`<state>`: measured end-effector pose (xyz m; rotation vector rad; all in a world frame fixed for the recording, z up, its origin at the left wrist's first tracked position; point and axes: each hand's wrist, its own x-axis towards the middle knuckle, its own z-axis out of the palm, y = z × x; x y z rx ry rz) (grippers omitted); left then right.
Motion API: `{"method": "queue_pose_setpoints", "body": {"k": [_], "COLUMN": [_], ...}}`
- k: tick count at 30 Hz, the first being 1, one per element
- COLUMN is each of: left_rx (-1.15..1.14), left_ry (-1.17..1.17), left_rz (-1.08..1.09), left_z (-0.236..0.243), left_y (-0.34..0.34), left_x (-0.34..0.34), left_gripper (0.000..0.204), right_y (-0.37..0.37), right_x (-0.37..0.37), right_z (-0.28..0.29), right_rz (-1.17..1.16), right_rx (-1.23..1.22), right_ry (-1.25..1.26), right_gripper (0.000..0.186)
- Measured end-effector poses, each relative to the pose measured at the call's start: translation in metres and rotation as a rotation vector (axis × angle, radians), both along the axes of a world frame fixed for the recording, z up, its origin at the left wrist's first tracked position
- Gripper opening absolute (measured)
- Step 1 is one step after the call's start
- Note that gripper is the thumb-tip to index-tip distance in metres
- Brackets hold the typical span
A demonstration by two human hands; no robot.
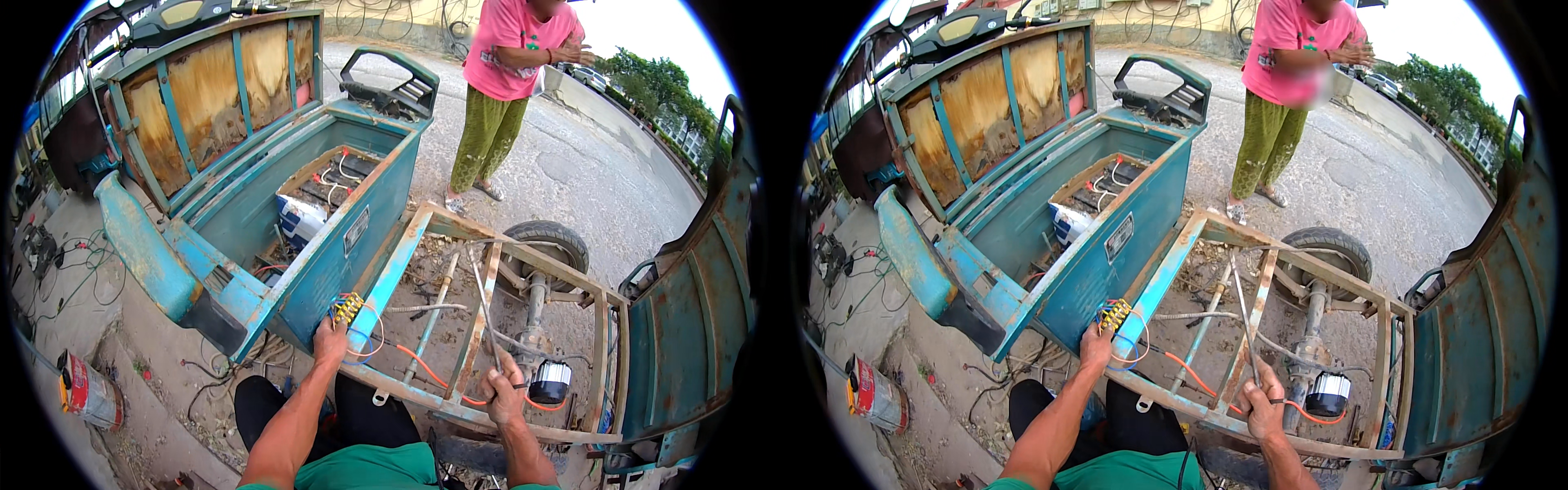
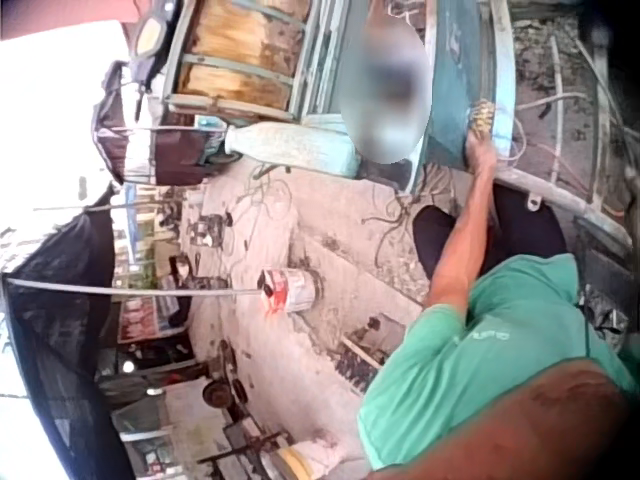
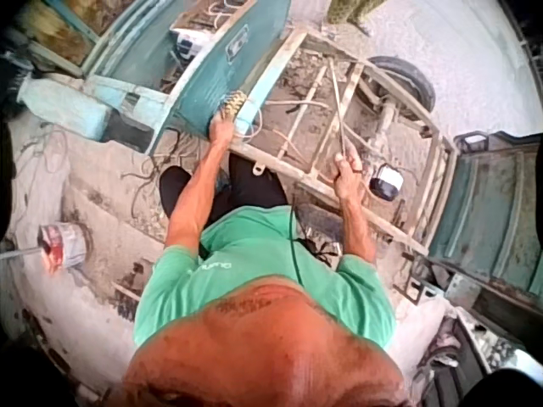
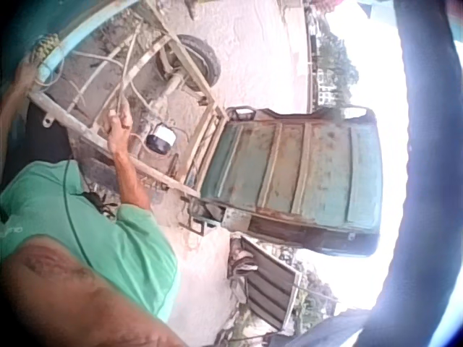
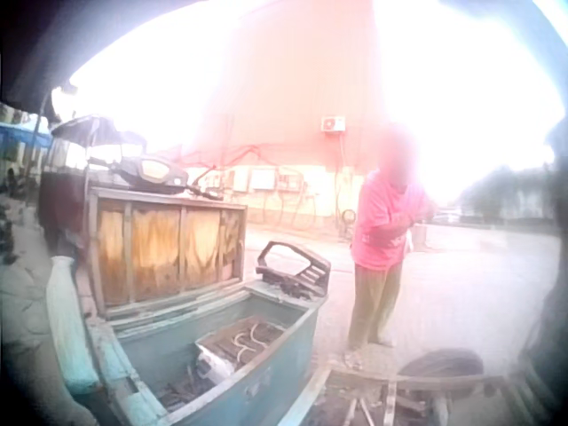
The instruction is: The person works on the electrical system of a teal three-wheeled vehicle, connecting and adjusting wires near the battery and controller. They use a screwdriver to tighten connections and manipulate wire bundles within the vehicle's frame.
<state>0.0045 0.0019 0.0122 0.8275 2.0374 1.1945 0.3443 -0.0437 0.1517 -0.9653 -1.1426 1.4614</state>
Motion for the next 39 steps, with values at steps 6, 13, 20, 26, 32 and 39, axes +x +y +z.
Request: {"method": "queue_pose_setpoints", "body": {"k": [6,13,20,26,32,39], "left_rx": [0.051,0.044,0.069,0.059,0.079,0.075], "left_ry": [-0.005,-0.005,0.063,0.026,-0.038,-0.004], "left_rz": [-0.003,-0.009,-0.011,-0.014,-0.032,-0.007], "left_z": [-0.005,-0.003,-0.015,-0.017,-0.011,-0.018], "left_y": [-0.001,0.000,0.002,0.002,0.002,0.006], "left_x": [-0.001,0.001,-0.004,-0.009,-0.004,-0.006], "left_gripper": [0.036,0.038,0.038,0.036,0.036,0.035], "right_y": [0.009,0.015,0.020,0.022,0.021,0.023], "right_x": [0.011,0.021,0.026,0.019,0.029,0.021], "right_z": [-0.040,-0.063,-0.079,-0.072,-0.075,-0.074], "right_rz": [-0.015,-0.008,0.004,-0.028,-0.032,0.013], "right_rx": [-0.124,-0.122,-0.174,-0.184,-0.167,-0.166], "right_ry": [-0.042,-0.011,0.081,0.118,0.009,0.062], "right_gripper": [0.051,0.048,0.045,0.048,0.052,0.054]}}
